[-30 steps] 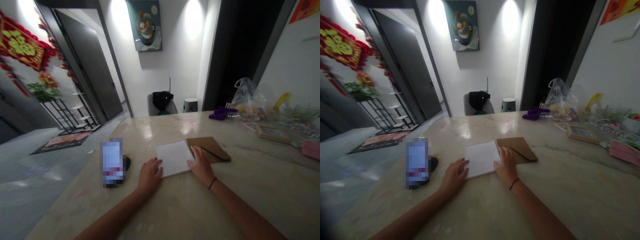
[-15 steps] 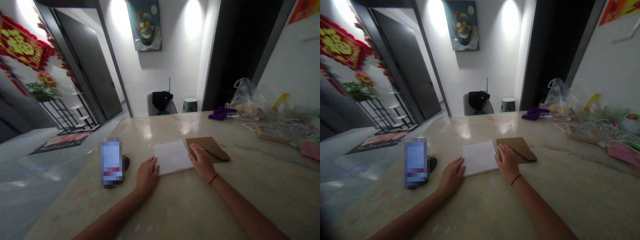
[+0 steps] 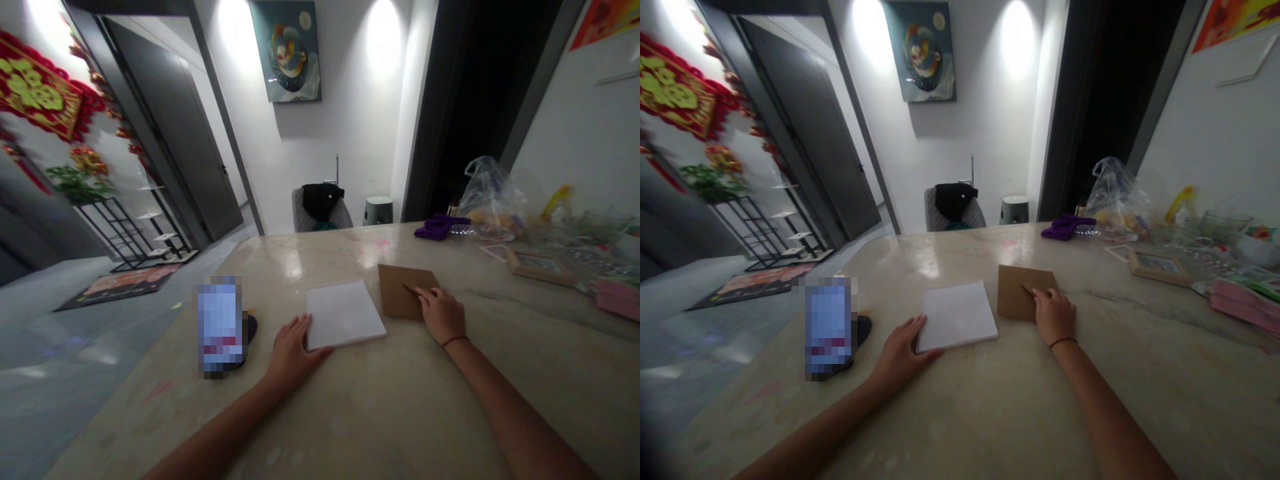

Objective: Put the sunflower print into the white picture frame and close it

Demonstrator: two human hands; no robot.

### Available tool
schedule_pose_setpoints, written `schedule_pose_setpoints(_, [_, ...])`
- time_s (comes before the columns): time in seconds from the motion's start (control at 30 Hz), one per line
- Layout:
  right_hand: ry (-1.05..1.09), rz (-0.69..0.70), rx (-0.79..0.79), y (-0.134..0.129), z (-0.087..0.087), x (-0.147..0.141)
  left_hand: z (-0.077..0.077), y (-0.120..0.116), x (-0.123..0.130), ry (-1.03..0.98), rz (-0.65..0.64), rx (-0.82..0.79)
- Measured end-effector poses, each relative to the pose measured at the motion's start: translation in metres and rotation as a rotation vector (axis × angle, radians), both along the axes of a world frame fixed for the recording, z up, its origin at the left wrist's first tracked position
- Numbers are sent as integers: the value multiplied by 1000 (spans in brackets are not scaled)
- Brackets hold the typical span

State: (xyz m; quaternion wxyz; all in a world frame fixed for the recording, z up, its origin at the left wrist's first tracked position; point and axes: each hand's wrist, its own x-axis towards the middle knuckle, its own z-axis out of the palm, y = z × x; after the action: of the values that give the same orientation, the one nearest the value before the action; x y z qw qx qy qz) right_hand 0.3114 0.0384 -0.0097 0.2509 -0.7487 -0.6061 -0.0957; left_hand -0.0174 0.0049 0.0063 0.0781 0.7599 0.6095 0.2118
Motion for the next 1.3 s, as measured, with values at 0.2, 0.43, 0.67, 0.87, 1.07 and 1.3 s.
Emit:
schedule_pose_setpoints(0.2, [49, 249, 150, -14, 22, -40, 4, -3, 2, -66, 2, 14])
schedule_pose_setpoints(0.43, [-144, 419, -11, -34, 26, -108, 8, -11, 7, -9, -91, 66])
schedule_pose_setpoints(0.67, [-156, 429, -8, -37, 23, -117, 10, -14, 7, 55, -153, 75])
schedule_pose_setpoints(0.87, [-115, 419, 6, -36, 16, -120, 9, -14, 10, 67, -129, 98])
schedule_pose_setpoints(1.07, [-103, 420, -3, -35, 12, -121, 7, -13, 10, 68, -127, 75])
schedule_pose_setpoints(1.3, [-98, 427, -8, -36, 14, -122, 11, -13, 10, 33, -145, 83])
